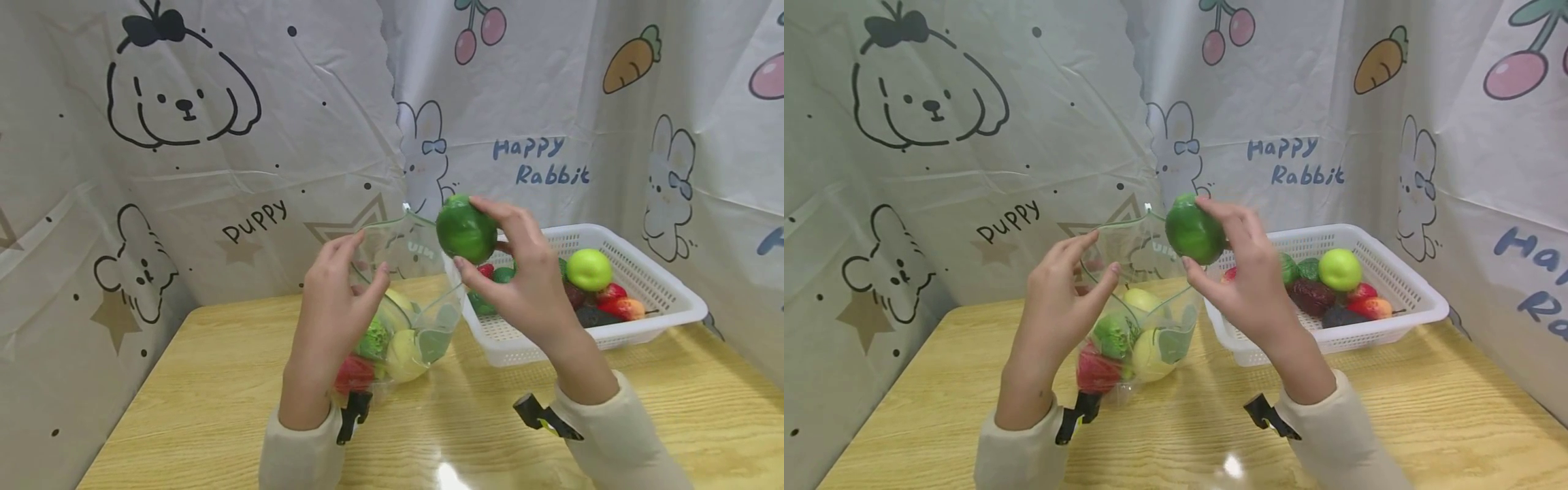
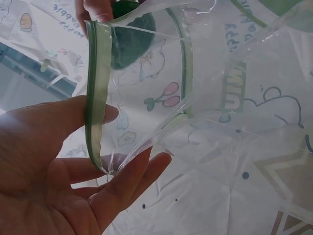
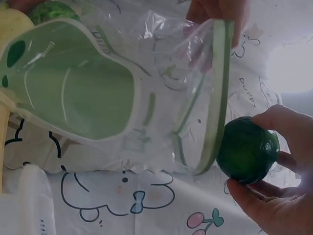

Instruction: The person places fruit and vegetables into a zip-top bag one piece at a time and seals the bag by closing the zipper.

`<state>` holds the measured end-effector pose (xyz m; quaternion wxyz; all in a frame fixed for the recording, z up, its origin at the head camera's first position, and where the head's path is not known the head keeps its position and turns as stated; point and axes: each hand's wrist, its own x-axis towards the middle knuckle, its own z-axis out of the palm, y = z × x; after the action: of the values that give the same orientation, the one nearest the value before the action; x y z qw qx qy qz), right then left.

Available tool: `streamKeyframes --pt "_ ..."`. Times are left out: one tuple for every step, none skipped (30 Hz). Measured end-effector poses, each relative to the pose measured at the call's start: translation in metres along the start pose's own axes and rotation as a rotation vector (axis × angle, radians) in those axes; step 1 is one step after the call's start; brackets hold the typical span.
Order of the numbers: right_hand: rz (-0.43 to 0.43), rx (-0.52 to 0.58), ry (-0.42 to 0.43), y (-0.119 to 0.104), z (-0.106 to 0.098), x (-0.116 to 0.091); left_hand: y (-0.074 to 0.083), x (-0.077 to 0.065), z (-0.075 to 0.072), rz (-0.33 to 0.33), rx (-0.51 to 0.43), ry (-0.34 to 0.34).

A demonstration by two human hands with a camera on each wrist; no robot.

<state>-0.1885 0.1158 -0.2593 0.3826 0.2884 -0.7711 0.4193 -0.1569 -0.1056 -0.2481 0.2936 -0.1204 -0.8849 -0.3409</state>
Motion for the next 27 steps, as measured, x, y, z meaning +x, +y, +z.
streamKeyframes --pt "-0.005 0.005 -0.013 0.000 0.002 0.000 0.000 0.000 0.000 0.000 0.001 0.000" --pt "-0.009 0.009 -0.026 0.000 0.004 -0.001 0.000 0.000 0.000 0.001 0.002 0.000" --pt "-0.011 0.009 -0.041 0.000 0.006 -0.001 0.000 0.000 0.000 0.001 0.003 -0.001" --pt "-0.010 0.011 -0.057 0.000 0.008 -0.002 0.000 0.000 0.000 0.000 0.004 -0.002" --pt "-0.010 0.009 -0.071 0.001 0.009 -0.002 0.000 0.000 0.000 -0.001 0.004 -0.003" --pt "-0.007 0.005 -0.087 0.001 0.011 -0.003 0.000 0.000 0.000 -0.002 0.004 -0.004" --pt "-0.004 -0.004 -0.103 0.001 0.011 -0.003 0.000 0.000 0.000 -0.001 0.006 -0.005" --pt "-0.001 -0.015 -0.116 0.001 0.012 -0.004 0.000 0.000 0.000 -0.001 0.007 -0.006" --pt "0.002 -0.026 -0.130 0.001 0.012 -0.004 0.000 0.000 0.000 0.000 0.007 -0.007" --pt "0.005 -0.036 -0.141 0.001 0.013 -0.004 0.000 0.000 0.000 0.000 0.006 -0.009" --pt "0.006 -0.049 -0.151 0.001 0.013 -0.005 0.000 0.000 0.000 0.001 0.006 -0.011" --pt "0.006 -0.057 -0.160 0.001 0.013 -0.005 0.000 0.000 0.000 0.001 0.007 -0.012" --pt "0.006 -0.064 -0.168 0.001 0.014 -0.005 0.000 0.000 0.000 0.002 0.009 -0.013" --pt "0.005 -0.068 -0.177 0.001 0.014 -0.005 0.000 0.000 0.000 0.001 0.010 -0.014" --pt "0.004 -0.072 -0.185 0.000 0.014 -0.006 0.000 0.000 0.000 0.000 0.010 -0.016" --pt "0.003 -0.075 -0.191 0.000 0.015 -0.006 0.000 0.000 0.000 -0.001 0.011 -0.016" --pt "0.001 -0.078 -0.198 0.000 0.015 -0.006 0.001 0.000 -0.001 -0.002 0.012 -0.017" --pt "-0.001 -0.079 -0.204 0.000 0.015 -0.006 0.001 0.000 -0.001 -0.003 0.013 -0.017" --pt "-0.002 -0.080 -0.209 0.000 0.015 -0.006 0.001 0.000 0.000 -0.003 0.012 -0.018" --pt "-0.001 -0.080 -0.213 0.000 0.015 -0.006 0.001 0.000 0.000 -0.003 0.011 -0.018" --pt "0.000 -0.081 -0.216 0.000 0.015 -0.006 0.001 0.000 0.000 -0.003 0.009 -0.018" --pt "0.000 -0.081 -0.217 0.001 0.015 -0.006 0.001 0.000 0.000 -0.002 0.009 -0.017" --pt "0.001 -0.079 -0.220 0.001 0.015 -0.006 0.001 0.000 0.000 -0.001 0.008 -0.017" --pt "0.001 -0.079 -0.222 0.001 0.015 -0.007 0.001 0.001 0.000 0.000 0.008 -0.016" --pt "0.003 -0.078 -0.225 0.001 0.015 -0.007 0.001 0.001 0.000 0.002 0.007 -0.015" --pt "0.003 -0.078 -0.226 0.001 0.015 -0.007 0.001 0.001 0.000 0.003 0.006 -0.014" --pt "0.003 -0.078 -0.227 0.001 0.016 -0.007 0.001 0.001 0.000 0.006 0.005 -0.012"
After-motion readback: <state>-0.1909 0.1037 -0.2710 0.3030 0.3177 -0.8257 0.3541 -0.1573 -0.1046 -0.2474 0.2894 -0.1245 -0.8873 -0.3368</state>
